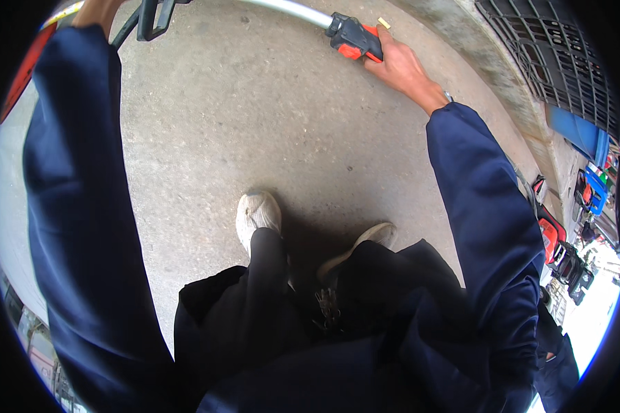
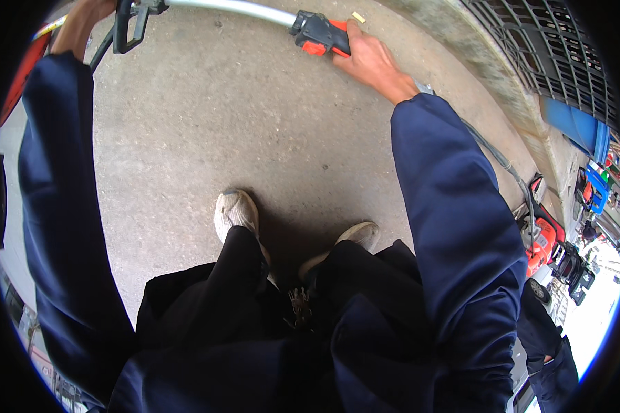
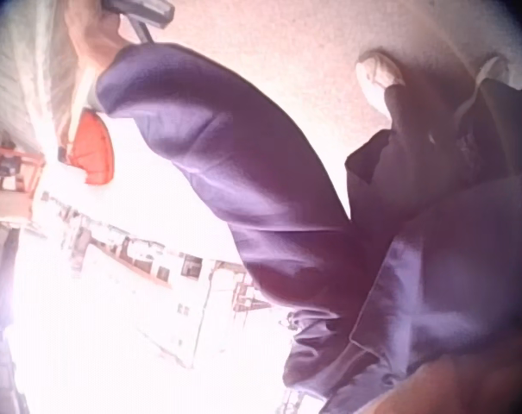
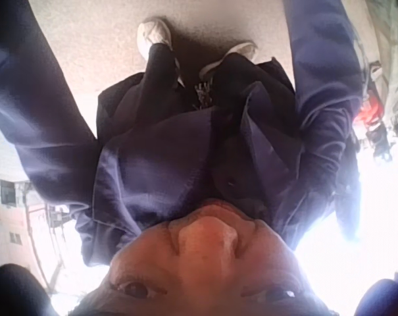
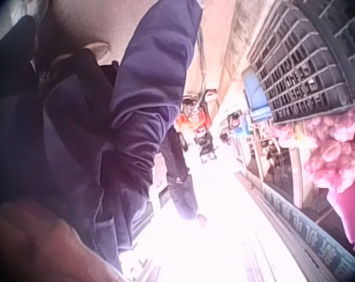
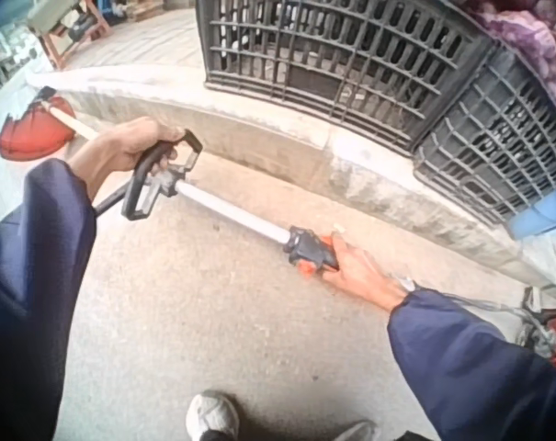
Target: The person repairs a red chainsaw by removing and reattaching its cover and adjusting internal components with a screwdriver. They then move to a red string trimmer, adjust its pull-start mechanism, and attempt to start the engine.
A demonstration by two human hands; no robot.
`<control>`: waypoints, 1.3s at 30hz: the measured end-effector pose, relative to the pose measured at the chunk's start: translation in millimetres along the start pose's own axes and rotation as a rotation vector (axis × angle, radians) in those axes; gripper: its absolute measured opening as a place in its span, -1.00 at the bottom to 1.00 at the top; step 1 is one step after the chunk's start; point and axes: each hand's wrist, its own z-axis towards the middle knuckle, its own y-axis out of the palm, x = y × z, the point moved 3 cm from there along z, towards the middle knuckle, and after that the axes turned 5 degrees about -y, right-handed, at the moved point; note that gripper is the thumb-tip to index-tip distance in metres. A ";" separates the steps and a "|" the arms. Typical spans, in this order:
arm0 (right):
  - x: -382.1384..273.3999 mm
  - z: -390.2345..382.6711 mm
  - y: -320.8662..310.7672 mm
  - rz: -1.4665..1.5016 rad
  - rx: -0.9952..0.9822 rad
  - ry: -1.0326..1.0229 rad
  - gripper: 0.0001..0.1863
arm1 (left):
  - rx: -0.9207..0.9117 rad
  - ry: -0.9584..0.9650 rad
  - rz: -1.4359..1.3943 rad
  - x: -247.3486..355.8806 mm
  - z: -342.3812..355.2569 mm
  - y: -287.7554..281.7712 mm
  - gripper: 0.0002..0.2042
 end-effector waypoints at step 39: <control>-11.9 11.2 -69.2 0.147 -0.252 0.135 -0.13 | 0.420 0.199 0.094 -15.1 -27.6 -21.2 -0.51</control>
